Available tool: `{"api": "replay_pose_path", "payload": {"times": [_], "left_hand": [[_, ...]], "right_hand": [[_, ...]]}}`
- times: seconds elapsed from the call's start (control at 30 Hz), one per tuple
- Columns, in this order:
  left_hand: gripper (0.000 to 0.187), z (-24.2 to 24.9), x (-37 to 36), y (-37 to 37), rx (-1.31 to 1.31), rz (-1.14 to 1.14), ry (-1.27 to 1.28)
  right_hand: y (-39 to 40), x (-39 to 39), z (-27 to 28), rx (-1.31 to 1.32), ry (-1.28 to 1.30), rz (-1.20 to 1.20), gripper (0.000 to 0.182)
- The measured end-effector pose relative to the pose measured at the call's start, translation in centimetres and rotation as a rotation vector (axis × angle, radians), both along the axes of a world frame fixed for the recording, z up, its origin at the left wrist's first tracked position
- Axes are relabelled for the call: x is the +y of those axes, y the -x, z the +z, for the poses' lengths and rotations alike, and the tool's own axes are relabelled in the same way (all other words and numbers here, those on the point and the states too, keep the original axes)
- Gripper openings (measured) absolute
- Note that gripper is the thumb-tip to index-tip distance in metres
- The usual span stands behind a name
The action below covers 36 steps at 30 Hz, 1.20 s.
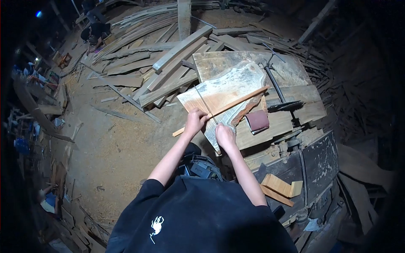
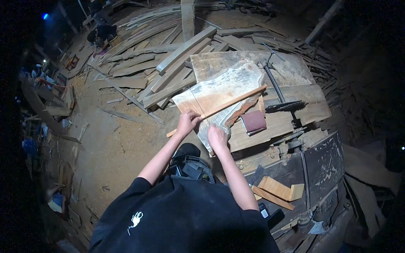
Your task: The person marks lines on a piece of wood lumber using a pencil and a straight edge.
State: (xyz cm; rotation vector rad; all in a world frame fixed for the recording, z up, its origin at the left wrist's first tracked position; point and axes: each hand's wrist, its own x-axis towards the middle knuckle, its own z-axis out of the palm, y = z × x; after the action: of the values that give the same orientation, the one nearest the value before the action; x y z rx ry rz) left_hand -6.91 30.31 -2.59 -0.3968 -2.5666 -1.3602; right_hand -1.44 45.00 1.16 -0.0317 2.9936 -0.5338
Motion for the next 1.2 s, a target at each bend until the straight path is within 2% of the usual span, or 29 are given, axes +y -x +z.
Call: {"api": "replay_pose_path", "payload": {"times": [0.1, 0.2, 0.37, 0.53, 0.9, 1.0, 1.2], "left_hand": [[0.021, -0.1, 0.6, -1.0, 0.003, 0.045, -0.088], [0.02, -0.5, 0.7, -1.2, 0.107, 0.082, -0.033], [0.017, -0.2, 1.4, -1.7, 0.123, 0.163, -0.035], [0.015, -0.3, 1.3, -1.9, 0.112, 0.145, -0.02], [0.016, -0.6, 1.3, -1.6, 0.117, 0.151, 0.0], [0.016, -0.7, 1.3, -1.5, 0.127, 0.148, -0.029], [0.016, -0.5, 1.3, -1.7, 0.13, 0.143, -0.012]], "right_hand": [[0.2, 0.4, 0.1, 0.017, 0.02, 0.037, 0.025], [0.5, 0.7, 0.0, 0.018, 0.0, 0.061, 0.025], [0.2, 0.5, -0.2, 0.051, 0.026, 0.047, 0.026], [-0.7, 0.7, 0.0, 0.036, 0.053, 0.037, 0.027], [-12.9, 5.2, 0.6, -0.057, 0.038, -0.121, 0.024], [-15.8, 5.9, 1.5, -0.17, 0.013, -0.144, 0.024], [-18.3, 6.7, 1.1, -0.114, 0.218, -0.205, 0.028]]}}
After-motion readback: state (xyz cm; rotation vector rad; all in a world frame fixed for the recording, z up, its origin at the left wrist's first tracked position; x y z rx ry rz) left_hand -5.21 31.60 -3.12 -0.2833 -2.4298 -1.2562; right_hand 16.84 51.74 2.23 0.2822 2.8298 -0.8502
